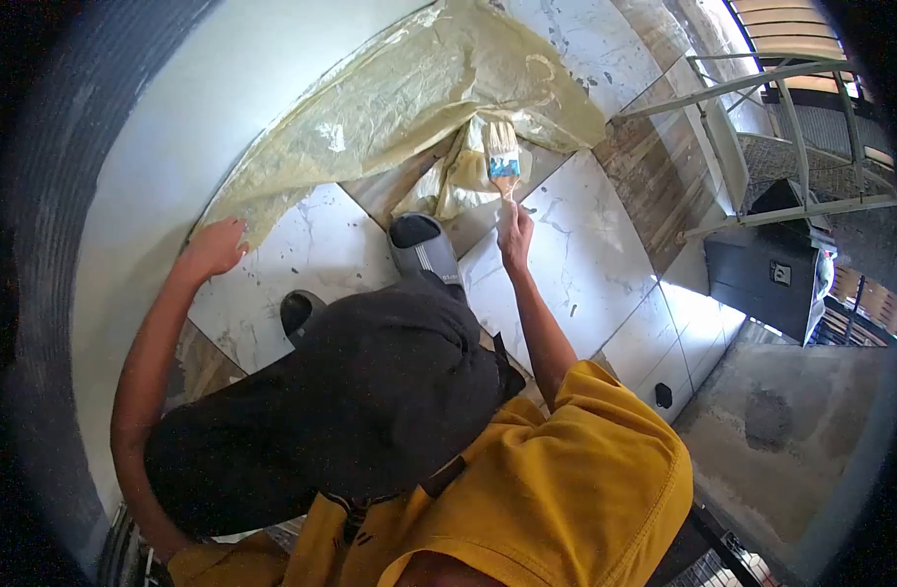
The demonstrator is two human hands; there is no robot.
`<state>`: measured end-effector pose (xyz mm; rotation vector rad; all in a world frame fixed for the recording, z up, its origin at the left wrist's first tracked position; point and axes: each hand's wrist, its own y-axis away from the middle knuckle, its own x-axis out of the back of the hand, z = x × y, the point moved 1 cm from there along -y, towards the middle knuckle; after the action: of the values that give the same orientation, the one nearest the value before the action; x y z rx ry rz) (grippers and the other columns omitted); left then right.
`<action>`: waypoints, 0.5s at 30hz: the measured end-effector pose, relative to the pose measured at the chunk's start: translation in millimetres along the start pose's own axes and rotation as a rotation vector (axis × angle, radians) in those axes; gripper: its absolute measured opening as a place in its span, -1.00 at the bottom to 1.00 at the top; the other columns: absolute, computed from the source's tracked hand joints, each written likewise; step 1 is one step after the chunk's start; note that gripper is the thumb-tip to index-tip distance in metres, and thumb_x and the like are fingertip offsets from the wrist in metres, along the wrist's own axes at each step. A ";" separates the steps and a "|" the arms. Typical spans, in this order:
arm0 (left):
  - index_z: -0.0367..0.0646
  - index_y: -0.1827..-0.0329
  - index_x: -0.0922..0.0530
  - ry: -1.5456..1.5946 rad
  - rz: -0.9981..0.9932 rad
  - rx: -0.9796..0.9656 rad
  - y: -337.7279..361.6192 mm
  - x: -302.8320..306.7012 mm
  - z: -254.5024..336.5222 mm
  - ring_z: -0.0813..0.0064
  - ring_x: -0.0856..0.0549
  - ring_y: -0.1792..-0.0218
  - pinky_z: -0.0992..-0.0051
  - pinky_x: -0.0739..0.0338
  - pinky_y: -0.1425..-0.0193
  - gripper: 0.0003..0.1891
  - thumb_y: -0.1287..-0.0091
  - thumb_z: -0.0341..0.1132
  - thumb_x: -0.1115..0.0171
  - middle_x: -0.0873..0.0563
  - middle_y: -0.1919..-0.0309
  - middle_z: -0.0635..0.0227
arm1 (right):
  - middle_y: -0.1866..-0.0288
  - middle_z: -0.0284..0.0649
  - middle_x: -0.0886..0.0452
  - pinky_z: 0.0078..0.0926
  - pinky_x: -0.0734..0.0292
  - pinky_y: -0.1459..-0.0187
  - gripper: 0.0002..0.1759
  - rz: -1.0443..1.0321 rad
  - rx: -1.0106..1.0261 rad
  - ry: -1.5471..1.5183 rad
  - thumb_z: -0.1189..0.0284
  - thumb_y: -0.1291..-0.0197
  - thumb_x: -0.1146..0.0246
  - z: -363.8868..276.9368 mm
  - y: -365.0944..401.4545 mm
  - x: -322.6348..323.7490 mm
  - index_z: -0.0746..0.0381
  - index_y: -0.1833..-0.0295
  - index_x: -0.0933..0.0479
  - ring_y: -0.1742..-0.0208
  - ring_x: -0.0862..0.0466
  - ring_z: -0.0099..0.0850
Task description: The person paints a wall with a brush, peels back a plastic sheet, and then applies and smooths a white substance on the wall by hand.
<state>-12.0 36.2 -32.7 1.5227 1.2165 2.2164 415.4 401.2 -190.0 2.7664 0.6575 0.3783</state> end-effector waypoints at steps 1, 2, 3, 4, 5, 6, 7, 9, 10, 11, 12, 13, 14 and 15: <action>-0.29 -0.14 -0.56 -0.009 0.017 0.001 -1.8 -3.2 -3.0 -0.05 -0.66 -0.16 0.07 -0.58 -0.24 -0.61 -0.42 -0.17 -0.23 -0.67 -0.09 -0.05 | 0.54 -0.47 -0.37 -0.55 -0.14 0.56 -0.48 -0.001 0.019 0.043 0.09 -0.60 -0.07 -6.9 3.1 -1.7 0.30 0.30 -0.56 0.53 -0.29 -0.68; -0.27 -0.14 -0.57 0.012 0.020 -0.016 -5.4 -12.3 -9.3 -0.05 -0.67 -0.16 0.06 -0.57 -0.24 -0.60 -0.41 -0.15 -0.23 -0.67 -0.10 -0.05 | 0.59 -0.48 -0.36 -0.57 -0.16 0.58 -0.51 0.011 0.074 0.129 0.07 -0.60 -0.02 -8.0 2.4 -1.8 0.20 0.33 -0.50 0.60 -0.31 -0.68; -0.26 -0.13 -0.58 0.031 0.037 -0.041 -13.4 -20.7 -15.5 -0.06 -0.67 -0.15 0.05 -0.57 -0.25 -0.60 -0.40 -0.13 -0.23 -0.68 -0.11 -0.04 | 0.60 -0.46 -0.36 -0.53 -0.23 0.56 -0.46 0.028 0.042 0.115 0.04 -0.60 0.02 -32.1 12.3 -7.7 0.22 0.33 -0.51 0.60 -0.34 -0.63; -0.26 -0.16 -0.58 0.041 0.053 -0.071 -20.9 -32.8 -26.2 -0.08 -0.66 -0.17 0.03 -0.54 -0.29 -0.55 -0.38 -0.10 -0.22 -0.68 -0.14 -0.07 | 0.63 -0.42 -0.41 -0.44 -0.34 0.51 -0.45 -0.017 -0.048 0.066 0.06 -0.59 0.04 -10.3 5.0 3.9 0.24 0.34 -0.53 0.61 -0.43 -0.54; -0.27 -0.18 -0.58 0.049 0.172 -0.126 -19.0 -45.5 -34.4 -0.07 -0.66 -0.18 0.03 -0.51 -0.33 -0.56 -0.38 -0.13 -0.18 -0.68 -0.15 -0.09 | 0.63 -0.34 -0.52 -0.37 -0.45 0.45 -0.45 -0.058 0.146 0.263 0.08 -0.59 0.06 33.1 -7.4 20.5 0.22 0.37 -0.54 0.59 -0.54 -0.43; -0.28 -0.24 -0.57 0.078 -0.097 0.021 -24.7 -33.1 -32.1 -0.05 -0.63 -0.25 0.05 -0.48 -0.39 -0.53 -0.38 -0.16 -0.14 -0.67 -0.20 -0.09 | 0.59 -0.25 -0.63 -0.38 -0.51 0.43 -0.45 -0.082 0.225 0.283 0.12 -0.59 0.11 87.0 -24.3 35.9 0.22 0.38 -0.55 0.54 -0.62 -0.38; -0.26 -0.26 -0.57 0.049 0.068 -0.055 -26.8 -50.7 -43.4 -0.04 -0.63 -0.26 0.04 -0.47 -0.40 -0.53 -0.38 -0.17 -0.12 -0.66 -0.23 -0.07 | 0.56 -0.21 -0.66 -0.38 -0.55 0.38 -0.44 -0.168 0.107 0.070 0.16 -0.59 0.13 65.4 -15.6 34.7 0.23 0.39 -0.56 0.51 -0.65 -0.39; -0.21 -0.26 -0.59 0.037 0.004 -0.029 -19.0 -24.4 -23.4 -0.01 -0.64 -0.26 0.05 -0.50 -0.38 -0.52 -0.39 -0.12 -0.13 -0.67 -0.22 -0.02 | 0.40 -0.10 -0.73 -0.32 -0.59 0.20 -0.43 -0.087 0.086 0.397 0.12 -0.59 0.11 103.2 -29.0 52.0 0.26 0.33 -0.60 0.32 -0.70 -0.36; -0.20 -0.27 -0.59 0.034 -0.182 0.039 -29.3 -21.6 -20.1 0.02 -0.63 -0.29 0.06 -0.52 -0.36 -0.50 -0.39 -0.07 -0.17 -0.66 -0.25 -0.01 | 0.18 0.01 -0.73 -0.36 -0.59 0.06 -0.47 0.002 0.019 0.448 0.10 -0.58 0.08 21.8 7.6 46.1 0.27 0.12 -0.65 0.08 -0.69 -0.34; -0.20 -0.21 -0.63 0.034 -0.107 -0.061 -55.8 -61.3 -44.7 0.01 -0.65 -0.26 0.04 -0.55 -0.32 -0.50 -0.38 -0.02 -0.20 -0.68 -0.21 -0.02 | 0.00 0.00 -0.69 -0.35 -0.57 -0.03 -0.48 0.180 0.150 0.417 0.06 -0.57 0.02 73.0 -8.6 63.8 0.27 -0.12 -0.63 -0.07 -0.64 -0.31; -0.19 -0.16 -0.65 0.145 0.087 -0.145 -48.0 -54.5 -40.9 0.01 -0.68 -0.20 0.03 -0.55 -0.28 -0.51 -0.36 0.01 -0.22 -0.69 -0.18 -0.03 | 0.08 -0.04 -0.69 -0.27 -0.57 0.03 -0.39 0.262 -0.040 0.043 0.00 -0.55 0.04 17.5 3.9 54.3 0.35 -0.17 -0.59 0.09 -0.66 -0.25; -0.22 -0.18 -0.65 0.111 0.064 -0.176 -62.0 -78.6 -48.2 -0.02 -0.68 -0.16 0.03 -0.56 -0.23 -0.54 -0.36 -0.08 -0.26 -0.68 -0.19 -0.07 | 0.20 -0.12 -0.64 -0.33 -0.56 0.09 -0.42 0.390 0.051 -0.052 0.02 -0.53 -0.02 -5.4 14.7 56.8 0.35 -0.13 -0.60 0.16 -0.62 -0.34; -0.24 -0.19 -0.64 0.081 0.042 -0.209 -80.8 -86.8 -55.5 -0.04 -0.68 -0.12 0.03 -0.56 -0.17 -0.57 -0.36 -0.16 -0.31 -0.67 -0.20 -0.10 | 0.32 -0.17 -0.57 -0.33 -0.52 0.15 -0.52 0.502 0.136 0.022 0.10 -0.51 -0.08 -7.9 13.5 68.5 0.35 -0.01 -0.60 0.27 -0.55 -0.35; -0.31 -0.31 -0.54 0.175 0.052 -0.144 -48.8 -38.1 -28.8 -0.08 -0.57 -0.28 0.06 -0.45 -0.35 -0.51 -0.43 -0.15 -0.19 -0.58 -0.30 -0.16 | 0.39 -0.15 -0.56 -0.31 -0.48 0.22 -0.62 0.593 0.139 0.088 0.20 -0.49 -0.13 -41.9 24.9 70.0 0.35 0.12 -0.57 0.36 -0.51 -0.33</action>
<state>-32.7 31.3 -97.6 1.3449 1.0454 2.4568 472.7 421.1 -129.9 3.0490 -0.1487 0.5904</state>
